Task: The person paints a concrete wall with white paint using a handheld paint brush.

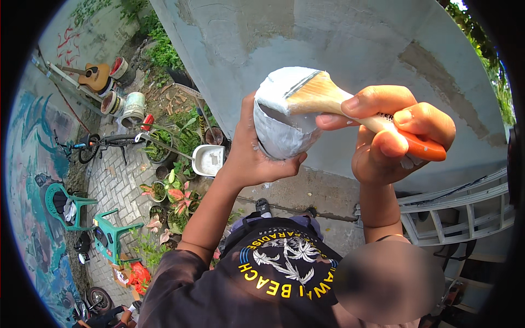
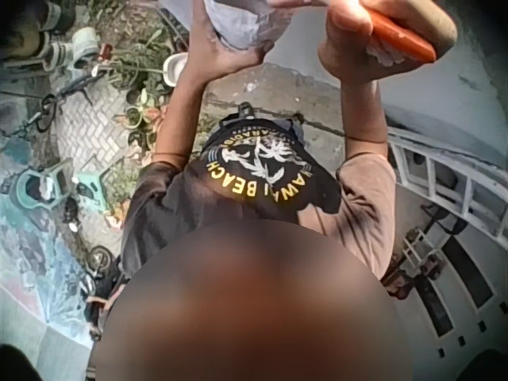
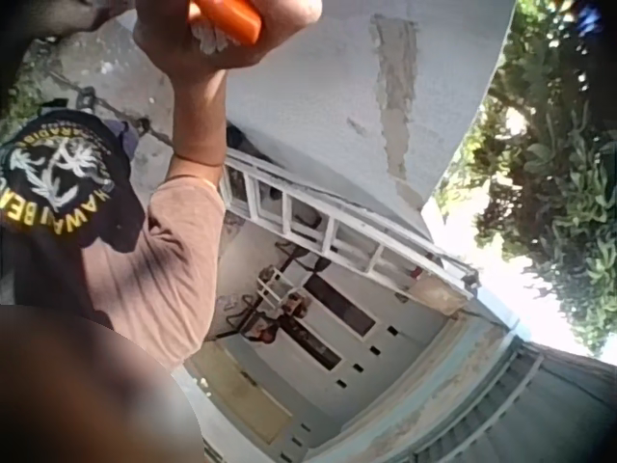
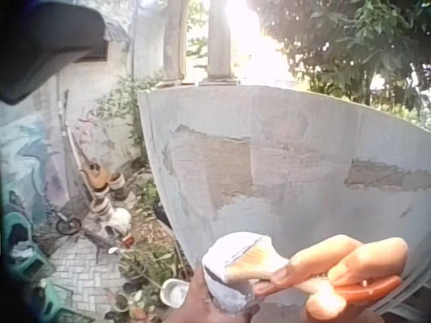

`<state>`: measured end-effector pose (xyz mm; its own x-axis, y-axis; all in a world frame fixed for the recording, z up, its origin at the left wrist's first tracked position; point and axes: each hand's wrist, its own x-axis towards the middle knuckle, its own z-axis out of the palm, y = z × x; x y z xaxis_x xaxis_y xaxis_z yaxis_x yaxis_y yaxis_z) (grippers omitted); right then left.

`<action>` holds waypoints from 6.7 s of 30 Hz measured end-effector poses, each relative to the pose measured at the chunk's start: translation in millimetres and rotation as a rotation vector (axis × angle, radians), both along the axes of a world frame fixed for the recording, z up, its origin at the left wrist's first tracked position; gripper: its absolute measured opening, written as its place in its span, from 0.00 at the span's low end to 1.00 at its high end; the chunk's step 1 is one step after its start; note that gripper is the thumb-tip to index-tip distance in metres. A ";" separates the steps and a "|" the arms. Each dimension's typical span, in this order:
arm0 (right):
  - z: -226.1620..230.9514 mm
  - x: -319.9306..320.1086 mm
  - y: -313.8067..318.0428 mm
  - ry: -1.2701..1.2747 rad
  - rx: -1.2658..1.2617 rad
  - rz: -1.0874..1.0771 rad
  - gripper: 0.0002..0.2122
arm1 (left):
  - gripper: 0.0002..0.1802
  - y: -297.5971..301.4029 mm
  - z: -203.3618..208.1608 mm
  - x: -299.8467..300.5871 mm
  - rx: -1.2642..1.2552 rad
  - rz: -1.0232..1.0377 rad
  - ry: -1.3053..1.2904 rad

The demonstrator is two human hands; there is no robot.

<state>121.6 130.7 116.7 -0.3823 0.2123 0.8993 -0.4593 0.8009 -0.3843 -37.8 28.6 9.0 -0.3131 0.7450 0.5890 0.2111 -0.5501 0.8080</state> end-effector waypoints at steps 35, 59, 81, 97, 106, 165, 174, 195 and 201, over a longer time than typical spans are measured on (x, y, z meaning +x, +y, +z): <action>3.8 7.8 -5.2 0.125 -0.177 -0.069 0.23 | 0.56 -14.1 13.5 -3.9 0.031 0.121 0.191; 11.2 14.6 -9.0 0.074 -0.183 0.033 0.21 | 0.58 -2.0 4.0 -2.5 0.063 0.096 0.096; -2.0 8.9 -10.4 0.115 -0.315 -0.031 0.26 | 0.59 -8.8 4.2 -6.8 0.020 0.089 0.114; 6.4 -6.8 1.2 0.112 -0.263 0.091 0.14 | 0.60 -2.4 -10.0 -15.3 0.038 0.150 0.083; -2.2 10.2 43.0 0.092 -0.324 0.127 0.17 | 0.60 3.6 -14.4 -5.3 -0.008 0.239 0.096; 91.9 -147.2 42.1 -0.161 -0.102 0.146 0.14 | 0.57 7.1 4.9 -185.6 -0.079 0.199 0.113; 149.5 -211.9 43.7 -0.271 0.043 -0.030 0.13 | 0.56 -11.0 -15.7 -207.0 -0.082 0.178 0.026; 189.3 -306.8 59.8 -0.480 0.474 -0.167 0.08 | 0.56 -49.8 -49.3 -229.3 -0.074 0.245 -0.030; 243.4 -307.6 48.9 -0.447 0.576 -0.194 0.08 | 0.56 -47.3 -47.2 -230.0 -0.084 0.240 -0.031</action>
<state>-185.9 179.6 360.1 -0.7404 -0.1435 0.6567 -0.1880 0.9822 0.0026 -267.8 -18.7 -38.2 -0.5034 0.6933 0.5157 0.3020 -0.4180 0.8568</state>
